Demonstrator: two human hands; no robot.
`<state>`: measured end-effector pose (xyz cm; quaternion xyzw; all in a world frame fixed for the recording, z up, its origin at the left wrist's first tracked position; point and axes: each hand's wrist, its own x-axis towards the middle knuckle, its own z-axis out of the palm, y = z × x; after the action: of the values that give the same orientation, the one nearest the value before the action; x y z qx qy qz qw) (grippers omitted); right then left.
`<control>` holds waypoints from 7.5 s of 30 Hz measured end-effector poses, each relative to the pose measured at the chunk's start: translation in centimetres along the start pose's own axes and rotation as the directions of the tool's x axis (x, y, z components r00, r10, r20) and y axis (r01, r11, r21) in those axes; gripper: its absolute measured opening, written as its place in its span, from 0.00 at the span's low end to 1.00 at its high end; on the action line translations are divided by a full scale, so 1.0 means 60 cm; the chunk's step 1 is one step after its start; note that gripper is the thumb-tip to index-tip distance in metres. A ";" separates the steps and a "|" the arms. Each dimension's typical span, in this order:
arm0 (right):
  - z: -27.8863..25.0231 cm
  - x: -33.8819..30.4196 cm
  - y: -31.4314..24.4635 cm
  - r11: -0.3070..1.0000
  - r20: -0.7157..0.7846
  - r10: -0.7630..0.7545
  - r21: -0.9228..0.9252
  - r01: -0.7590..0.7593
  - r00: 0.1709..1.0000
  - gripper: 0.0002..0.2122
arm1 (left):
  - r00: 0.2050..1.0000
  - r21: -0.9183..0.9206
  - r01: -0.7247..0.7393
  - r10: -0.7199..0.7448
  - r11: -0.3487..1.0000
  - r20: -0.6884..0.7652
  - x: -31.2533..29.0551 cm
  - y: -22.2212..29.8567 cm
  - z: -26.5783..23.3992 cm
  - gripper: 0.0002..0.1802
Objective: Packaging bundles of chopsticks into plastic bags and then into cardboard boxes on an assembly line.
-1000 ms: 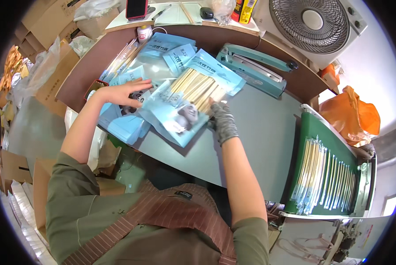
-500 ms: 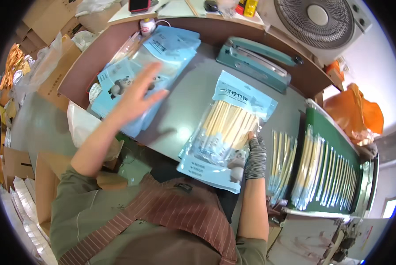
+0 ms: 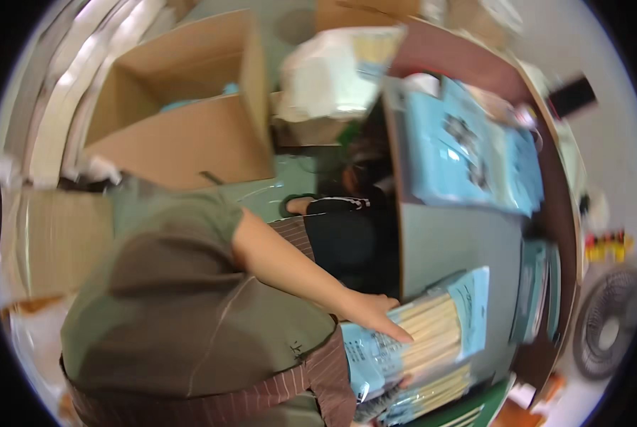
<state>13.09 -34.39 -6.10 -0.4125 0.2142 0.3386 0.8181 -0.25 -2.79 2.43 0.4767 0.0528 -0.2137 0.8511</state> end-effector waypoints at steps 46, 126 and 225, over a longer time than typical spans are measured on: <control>0.781 0.000 0.426 0.182 0.727 0.373 -0.666 0.723 0.576 0.16 | -0.212 0.757 0.555 0.939 0.345 -0.272 -0.668 -0.020 -0.330 0.12; 0.128 -0.064 -0.048 0.044 -0.066 -0.947 -0.996 -0.076 0.315 0.27 | 0.901 0.964 -0.260 0.371 0.053 0.223 0.358 0.068 0.058 0.41; 0.199 -0.127 0.082 0.871 0.274 -0.491 0.134 0.473 0.827 0.08 | 0.807 0.962 -0.034 0.575 0.270 -0.133 0.158 0.204 -0.120 0.17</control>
<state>5.14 -25.35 2.87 -0.3722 -0.0133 0.1733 0.9117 14.17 5.83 5.42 0.9091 0.0249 0.0910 0.4058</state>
